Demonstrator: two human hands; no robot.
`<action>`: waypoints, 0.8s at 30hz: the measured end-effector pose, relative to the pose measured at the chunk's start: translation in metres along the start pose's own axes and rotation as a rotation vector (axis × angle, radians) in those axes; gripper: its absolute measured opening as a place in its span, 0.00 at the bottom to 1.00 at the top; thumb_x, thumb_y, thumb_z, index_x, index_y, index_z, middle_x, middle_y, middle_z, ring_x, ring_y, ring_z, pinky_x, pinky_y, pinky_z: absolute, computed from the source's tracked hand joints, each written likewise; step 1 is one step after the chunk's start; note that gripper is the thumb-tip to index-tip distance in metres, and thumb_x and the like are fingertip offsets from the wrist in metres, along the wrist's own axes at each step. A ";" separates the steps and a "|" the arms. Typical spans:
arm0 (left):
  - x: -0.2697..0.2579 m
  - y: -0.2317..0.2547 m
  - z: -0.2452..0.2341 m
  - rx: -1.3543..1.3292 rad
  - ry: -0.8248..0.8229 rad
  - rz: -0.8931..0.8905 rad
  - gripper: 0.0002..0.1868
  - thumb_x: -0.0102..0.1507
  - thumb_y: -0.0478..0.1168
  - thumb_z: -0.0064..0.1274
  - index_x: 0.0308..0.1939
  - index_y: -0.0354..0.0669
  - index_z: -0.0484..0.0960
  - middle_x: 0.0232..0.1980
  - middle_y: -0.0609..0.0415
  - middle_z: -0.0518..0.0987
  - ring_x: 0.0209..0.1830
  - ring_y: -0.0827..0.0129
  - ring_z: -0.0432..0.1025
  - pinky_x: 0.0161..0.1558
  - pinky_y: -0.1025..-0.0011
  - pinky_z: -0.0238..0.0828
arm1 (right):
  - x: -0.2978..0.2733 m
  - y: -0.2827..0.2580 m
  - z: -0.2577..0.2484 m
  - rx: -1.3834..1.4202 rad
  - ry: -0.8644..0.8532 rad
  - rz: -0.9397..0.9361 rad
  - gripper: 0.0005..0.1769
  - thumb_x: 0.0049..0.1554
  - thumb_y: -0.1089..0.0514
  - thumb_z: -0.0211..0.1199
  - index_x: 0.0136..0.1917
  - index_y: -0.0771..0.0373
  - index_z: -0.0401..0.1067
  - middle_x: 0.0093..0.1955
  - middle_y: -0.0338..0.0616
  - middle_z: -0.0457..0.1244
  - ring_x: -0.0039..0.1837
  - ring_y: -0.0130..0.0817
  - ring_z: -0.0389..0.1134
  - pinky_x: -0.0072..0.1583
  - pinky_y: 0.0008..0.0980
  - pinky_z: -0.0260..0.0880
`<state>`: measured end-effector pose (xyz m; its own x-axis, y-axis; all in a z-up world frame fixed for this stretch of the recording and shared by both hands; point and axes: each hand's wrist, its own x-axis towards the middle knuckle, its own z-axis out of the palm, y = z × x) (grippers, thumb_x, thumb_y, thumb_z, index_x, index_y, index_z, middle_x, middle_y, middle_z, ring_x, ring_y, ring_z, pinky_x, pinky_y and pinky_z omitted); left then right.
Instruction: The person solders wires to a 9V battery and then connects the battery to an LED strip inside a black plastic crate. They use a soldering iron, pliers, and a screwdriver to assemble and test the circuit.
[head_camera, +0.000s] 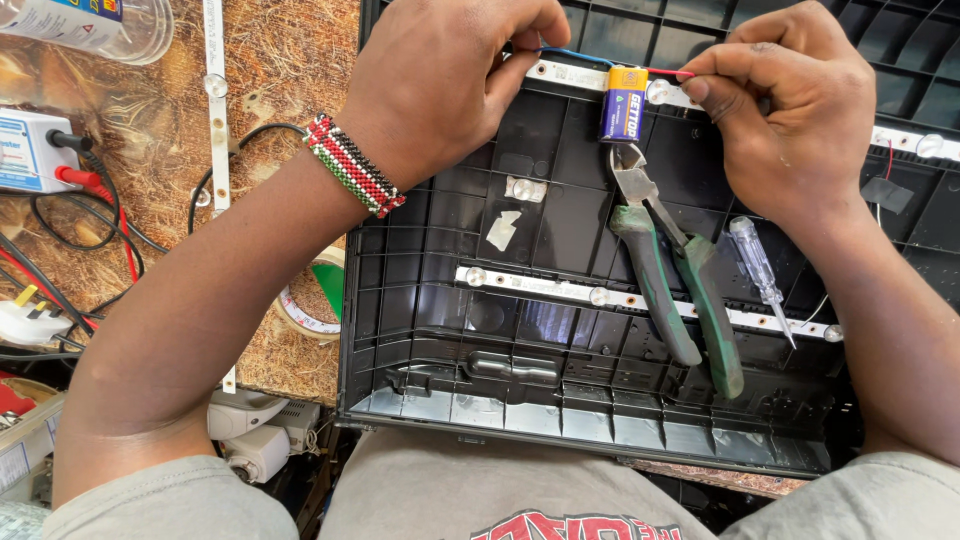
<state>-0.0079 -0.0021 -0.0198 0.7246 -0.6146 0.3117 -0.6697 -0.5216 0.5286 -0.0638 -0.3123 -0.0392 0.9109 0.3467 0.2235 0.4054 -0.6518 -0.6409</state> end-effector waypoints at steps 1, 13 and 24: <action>0.000 0.000 0.000 0.000 0.000 -0.001 0.08 0.64 0.31 0.58 0.44 0.48 0.79 0.35 0.61 0.79 0.35 0.62 0.74 0.34 0.59 0.65 | 0.000 0.000 0.000 0.001 -0.001 0.000 0.04 0.75 0.73 0.79 0.60 0.74 0.84 0.55 0.56 0.64 0.60 0.45 0.65 0.59 0.39 0.65; -0.001 -0.002 0.002 -0.009 0.000 -0.008 0.08 0.65 0.31 0.58 0.45 0.48 0.79 0.34 0.62 0.79 0.34 0.64 0.74 0.35 0.59 0.66 | -0.001 0.004 0.000 0.004 -0.007 -0.020 0.05 0.74 0.75 0.80 0.60 0.75 0.84 0.56 0.57 0.65 0.59 0.46 0.65 0.60 0.39 0.65; -0.002 -0.002 0.002 -0.017 0.005 -0.004 0.08 0.65 0.31 0.58 0.46 0.48 0.80 0.34 0.62 0.79 0.33 0.63 0.74 0.35 0.59 0.66 | -0.001 0.004 0.000 0.000 -0.014 0.001 0.05 0.74 0.75 0.80 0.60 0.73 0.84 0.56 0.56 0.65 0.59 0.45 0.66 0.60 0.39 0.65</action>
<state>-0.0080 -0.0012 -0.0232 0.7279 -0.6100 0.3132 -0.6642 -0.5137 0.5430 -0.0632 -0.3149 -0.0418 0.9103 0.3552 0.2127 0.4044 -0.6525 -0.6408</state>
